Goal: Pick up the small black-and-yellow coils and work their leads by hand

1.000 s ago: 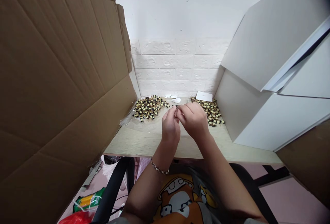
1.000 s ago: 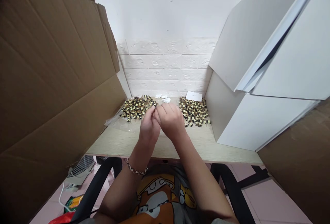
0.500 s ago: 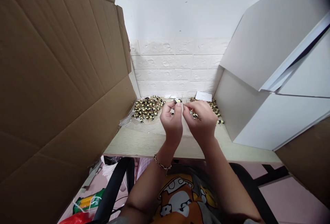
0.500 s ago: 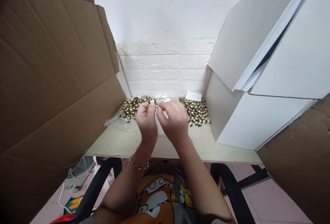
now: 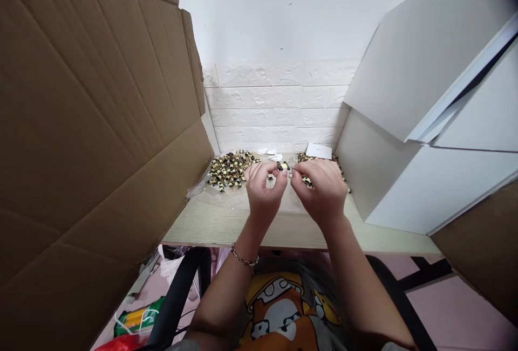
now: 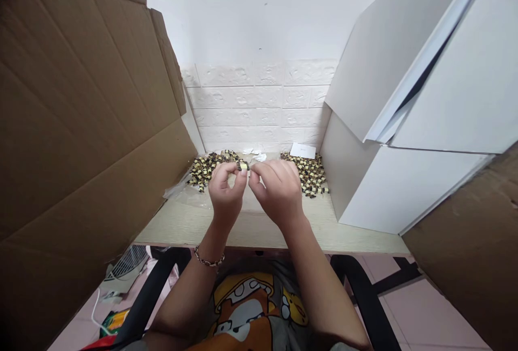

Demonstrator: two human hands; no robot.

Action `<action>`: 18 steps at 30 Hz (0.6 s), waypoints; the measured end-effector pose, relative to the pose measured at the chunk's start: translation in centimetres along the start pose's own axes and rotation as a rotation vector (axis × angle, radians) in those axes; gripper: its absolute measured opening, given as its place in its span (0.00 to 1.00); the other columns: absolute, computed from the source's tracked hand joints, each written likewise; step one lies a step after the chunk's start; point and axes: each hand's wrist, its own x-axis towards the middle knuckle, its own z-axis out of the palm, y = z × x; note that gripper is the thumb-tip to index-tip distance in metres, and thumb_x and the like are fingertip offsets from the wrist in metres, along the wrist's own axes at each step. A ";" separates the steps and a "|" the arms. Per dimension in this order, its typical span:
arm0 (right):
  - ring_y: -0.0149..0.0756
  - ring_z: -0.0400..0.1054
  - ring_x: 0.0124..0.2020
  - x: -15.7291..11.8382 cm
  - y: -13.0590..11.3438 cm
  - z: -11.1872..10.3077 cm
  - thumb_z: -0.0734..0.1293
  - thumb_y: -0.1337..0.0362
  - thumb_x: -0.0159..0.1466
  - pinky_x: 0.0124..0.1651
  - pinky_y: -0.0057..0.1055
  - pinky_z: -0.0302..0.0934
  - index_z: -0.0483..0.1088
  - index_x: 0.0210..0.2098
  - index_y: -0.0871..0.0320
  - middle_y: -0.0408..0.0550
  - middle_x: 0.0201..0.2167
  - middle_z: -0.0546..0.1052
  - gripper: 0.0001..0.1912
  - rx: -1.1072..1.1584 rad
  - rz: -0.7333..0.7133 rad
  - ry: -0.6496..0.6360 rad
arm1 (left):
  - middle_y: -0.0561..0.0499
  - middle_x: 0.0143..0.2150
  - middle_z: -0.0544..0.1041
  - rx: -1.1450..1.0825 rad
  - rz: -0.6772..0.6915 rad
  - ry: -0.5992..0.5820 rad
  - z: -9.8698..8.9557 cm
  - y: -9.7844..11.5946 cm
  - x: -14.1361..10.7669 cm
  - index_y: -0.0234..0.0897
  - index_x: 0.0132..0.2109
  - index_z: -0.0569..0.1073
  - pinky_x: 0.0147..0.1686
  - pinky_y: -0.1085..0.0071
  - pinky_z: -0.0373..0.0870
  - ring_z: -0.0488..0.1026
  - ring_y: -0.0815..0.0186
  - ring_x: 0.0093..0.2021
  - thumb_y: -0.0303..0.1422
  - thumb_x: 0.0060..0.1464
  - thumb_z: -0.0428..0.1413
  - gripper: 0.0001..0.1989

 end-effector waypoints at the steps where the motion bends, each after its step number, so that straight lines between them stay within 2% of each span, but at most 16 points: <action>1: 0.28 0.65 0.27 0.0 0.1 0.0 0.62 0.71 0.53 0.33 0.28 0.56 0.65 0.25 0.57 0.40 0.22 0.73 0.04 0.000 -0.008 -0.002 | 0.56 0.22 0.64 -0.001 0.012 -0.004 -0.1 0.0 -0.1 0.37 0.27 0.63 0.34 0.71 0.58 0.61 0.71 0.28 0.29 0.47 0.52 0.04; 4: 0.28 0.65 0.28 0.3 0.3 0.0 0.62 0.71 0.53 0.34 0.28 0.56 0.65 0.26 0.57 0.40 0.22 0.73 0.04 0.014 -0.026 -0.014 | 0.56 0.22 0.63 -0.044 -0.001 -0.005 -0.2 0.1 -0.3 0.37 0.26 0.63 0.33 0.72 0.58 0.60 0.71 0.28 0.29 0.47 0.52 0.04; 6: 0.28 0.65 0.28 0.4 0.3 0.0 0.62 0.71 0.53 0.34 0.27 0.56 0.65 0.26 0.57 0.40 0.23 0.73 0.04 0.031 -0.027 -0.022 | 0.56 0.23 0.63 -0.114 -0.074 -0.009 -0.2 0.3 -0.4 0.37 0.26 0.64 0.32 0.72 0.58 0.60 0.71 0.28 0.29 0.47 0.52 0.04; 9: 0.28 0.65 0.28 0.4 0.4 0.1 0.62 0.71 0.53 0.34 0.27 0.56 0.65 0.25 0.57 0.40 0.22 0.73 0.04 0.049 -0.016 -0.020 | 0.55 0.24 0.63 -0.332 -0.296 -0.039 -0.1 0.8 -0.6 0.37 0.27 0.65 0.32 0.73 0.58 0.60 0.72 0.28 0.31 0.47 0.52 0.04; 13: 0.28 0.65 0.27 0.0 0.4 0.3 0.62 0.71 0.53 0.34 0.27 0.56 0.66 0.26 0.56 0.40 0.21 0.73 0.04 0.028 -0.013 -0.001 | 0.56 0.23 0.61 -0.744 -0.597 -0.095 0.2 1.6 -0.7 0.36 0.26 0.64 0.30 0.76 0.58 0.58 0.74 0.26 0.33 0.49 0.51 0.07; 18: 0.28 0.64 0.26 -0.5 0.5 0.5 0.62 0.70 0.53 0.32 0.27 0.55 0.66 0.26 0.56 0.39 0.21 0.72 0.04 -0.012 -0.036 0.002 | 0.56 0.22 0.57 -1.090 -0.827 -0.092 0.3 2.2 -0.6 0.34 0.22 0.60 0.30 0.77 0.57 0.56 0.76 0.26 0.30 0.48 0.50 0.10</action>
